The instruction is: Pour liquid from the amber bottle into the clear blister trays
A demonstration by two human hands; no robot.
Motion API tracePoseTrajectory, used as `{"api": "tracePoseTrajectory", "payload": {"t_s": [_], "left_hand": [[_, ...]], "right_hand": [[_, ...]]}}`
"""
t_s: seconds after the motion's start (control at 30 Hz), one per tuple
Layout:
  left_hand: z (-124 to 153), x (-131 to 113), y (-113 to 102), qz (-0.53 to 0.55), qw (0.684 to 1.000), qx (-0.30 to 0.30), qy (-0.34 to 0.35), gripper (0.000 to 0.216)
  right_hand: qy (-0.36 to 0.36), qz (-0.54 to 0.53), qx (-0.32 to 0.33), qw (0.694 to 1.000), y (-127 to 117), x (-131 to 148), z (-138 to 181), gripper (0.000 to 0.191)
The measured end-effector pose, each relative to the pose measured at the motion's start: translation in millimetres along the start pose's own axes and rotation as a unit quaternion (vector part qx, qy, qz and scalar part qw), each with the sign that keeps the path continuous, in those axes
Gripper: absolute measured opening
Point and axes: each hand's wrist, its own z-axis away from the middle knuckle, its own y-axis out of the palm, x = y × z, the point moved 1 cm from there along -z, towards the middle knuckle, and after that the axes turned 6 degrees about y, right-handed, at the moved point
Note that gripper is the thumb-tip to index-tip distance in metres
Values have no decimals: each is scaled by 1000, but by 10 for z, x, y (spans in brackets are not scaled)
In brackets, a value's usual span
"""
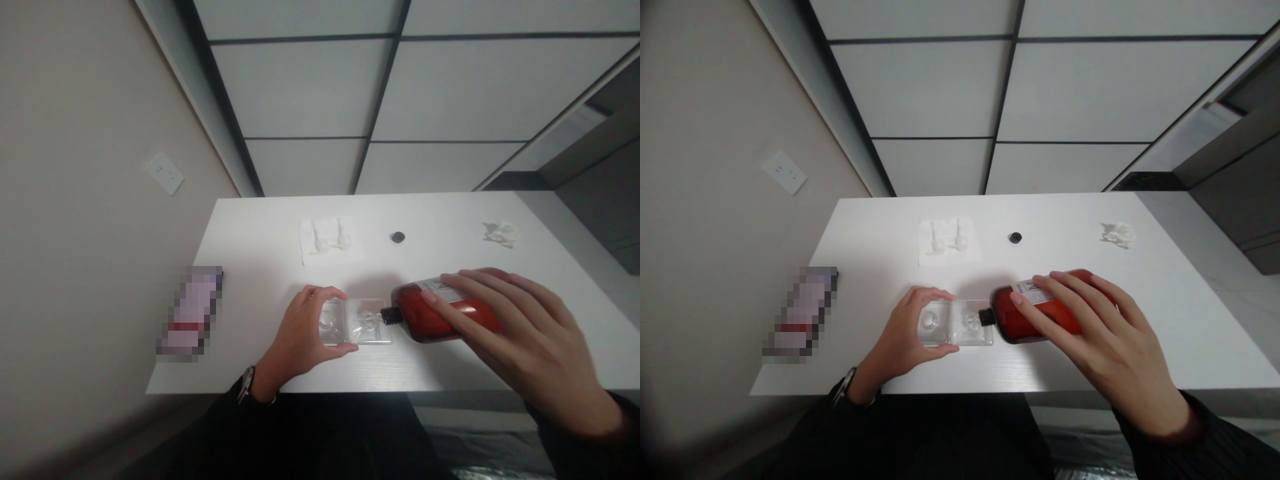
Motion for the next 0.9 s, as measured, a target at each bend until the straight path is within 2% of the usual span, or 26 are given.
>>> {"api": "tracePoseTrajectory", "payload": {"t_s": [0.17, 0.4, 0.6, 0.9], "left_hand": [[1, -4, -8, 1, 1000, 3, -6, 74], [0, -15, -16, 1, 1000, 5, -11, 73], [0, -18, -11, 5, 1000, 9, -13, 72], [6, -8, -16, 5, 1000, 7, -6, 71]], "right_hand": [[-1, -2, 5, 1000, -6, -21, -6, 62], [-7, 1, -3, 1000, -49, -18, -55, 75], [-9, 5, -9, 1000, -59, -29, -56, 76], [-14, 6, 19, 1000, -110, -52, -83, 90]]}}
